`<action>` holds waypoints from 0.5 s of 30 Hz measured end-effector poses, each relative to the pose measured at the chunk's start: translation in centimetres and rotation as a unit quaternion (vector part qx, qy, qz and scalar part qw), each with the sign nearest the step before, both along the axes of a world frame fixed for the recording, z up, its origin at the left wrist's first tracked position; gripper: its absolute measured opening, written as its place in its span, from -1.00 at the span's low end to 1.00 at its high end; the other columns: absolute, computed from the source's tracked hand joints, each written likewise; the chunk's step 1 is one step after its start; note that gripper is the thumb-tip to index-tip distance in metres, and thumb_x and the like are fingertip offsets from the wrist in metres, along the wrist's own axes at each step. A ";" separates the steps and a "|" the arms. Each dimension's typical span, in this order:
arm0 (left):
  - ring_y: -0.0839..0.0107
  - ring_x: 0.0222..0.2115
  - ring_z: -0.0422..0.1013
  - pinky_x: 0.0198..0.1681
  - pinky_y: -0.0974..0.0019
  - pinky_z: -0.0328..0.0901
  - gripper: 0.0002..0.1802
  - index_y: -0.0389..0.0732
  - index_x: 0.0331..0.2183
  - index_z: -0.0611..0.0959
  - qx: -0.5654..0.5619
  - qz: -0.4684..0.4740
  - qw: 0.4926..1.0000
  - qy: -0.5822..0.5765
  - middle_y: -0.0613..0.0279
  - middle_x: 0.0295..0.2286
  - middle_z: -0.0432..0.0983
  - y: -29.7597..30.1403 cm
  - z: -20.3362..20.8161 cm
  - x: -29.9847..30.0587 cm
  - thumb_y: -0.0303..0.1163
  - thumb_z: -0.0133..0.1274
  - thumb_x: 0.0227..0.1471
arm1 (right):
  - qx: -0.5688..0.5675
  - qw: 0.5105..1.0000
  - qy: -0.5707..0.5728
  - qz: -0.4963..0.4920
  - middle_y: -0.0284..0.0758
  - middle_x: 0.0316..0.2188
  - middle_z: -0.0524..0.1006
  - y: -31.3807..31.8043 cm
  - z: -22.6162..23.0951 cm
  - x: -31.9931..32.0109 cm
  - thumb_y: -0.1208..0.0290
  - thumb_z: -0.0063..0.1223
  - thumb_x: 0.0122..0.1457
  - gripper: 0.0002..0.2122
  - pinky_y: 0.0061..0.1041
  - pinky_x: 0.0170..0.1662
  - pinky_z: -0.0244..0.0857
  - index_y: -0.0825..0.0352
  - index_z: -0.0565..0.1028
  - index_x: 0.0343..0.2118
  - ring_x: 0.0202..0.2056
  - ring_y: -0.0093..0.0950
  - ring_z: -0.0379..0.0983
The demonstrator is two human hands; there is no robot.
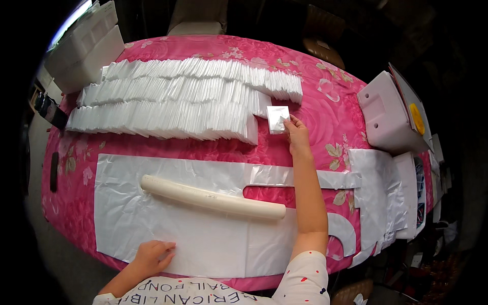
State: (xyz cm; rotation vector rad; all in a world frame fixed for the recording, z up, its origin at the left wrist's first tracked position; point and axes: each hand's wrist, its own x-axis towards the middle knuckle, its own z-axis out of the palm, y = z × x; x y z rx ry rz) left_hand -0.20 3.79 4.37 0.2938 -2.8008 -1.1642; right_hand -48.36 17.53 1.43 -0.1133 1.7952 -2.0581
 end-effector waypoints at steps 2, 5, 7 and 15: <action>0.27 -0.51 0.46 -0.49 0.30 0.35 -0.72 -0.17 -0.31 0.58 -0.006 -0.005 1.000 0.005 0.19 -0.50 0.54 0.0 -0.2 -0.1 -0.43 0.15 -0.20 | -0.001 0.999 -0.006 0.037 -0.47 -0.33 0.48 2.7 0.9 2.0 0.50 0.06 0.08 -0.67 -0.74 -0.42 0.26 0.32 0.37 -0.06 -0.40 -0.70 0.40; 0.25 -0.51 0.46 -0.50 0.30 0.35 -0.71 -0.19 -0.30 0.58 -0.009 -0.009 1.000 0.006 0.19 -0.50 0.54 0.3 0.2 -0.2 -0.44 0.15 -0.21 | 0.024 0.998 0.022 0.061 -0.42 -0.31 0.48 4.8 3.0 7.4 0.52 0.05 0.09 -0.66 -0.71 -0.37 0.33 0.38 0.34 -0.04 -0.36 -0.67 0.42; 0.25 -0.51 0.46 -0.50 0.30 0.35 -0.71 -0.19 -0.30 0.57 -0.010 -0.019 1.000 0.018 0.19 -0.49 0.54 0.7 0.4 -0.3 -0.44 0.15 -0.21 | 0.056 0.994 0.069 0.062 -0.39 -0.30 0.48 5.9 3.2 7.3 0.52 0.04 0.09 -0.65 -0.70 -0.35 0.36 0.40 0.33 -0.04 -0.35 -0.65 0.43; 0.22 -0.51 0.46 -0.49 0.28 0.36 -0.71 -0.20 -0.32 0.59 -0.011 -0.038 0.998 0.052 0.12 -0.49 0.54 2.3 1.3 -0.7 -0.48 0.16 -0.24 | 0.247 0.954 0.171 0.017 -0.27 -0.31 0.50 5.4 -2.5 1.4 0.39 0.14 0.01 -0.64 -0.53 -0.25 0.33 0.41 0.42 -0.12 -0.28 -0.53 0.43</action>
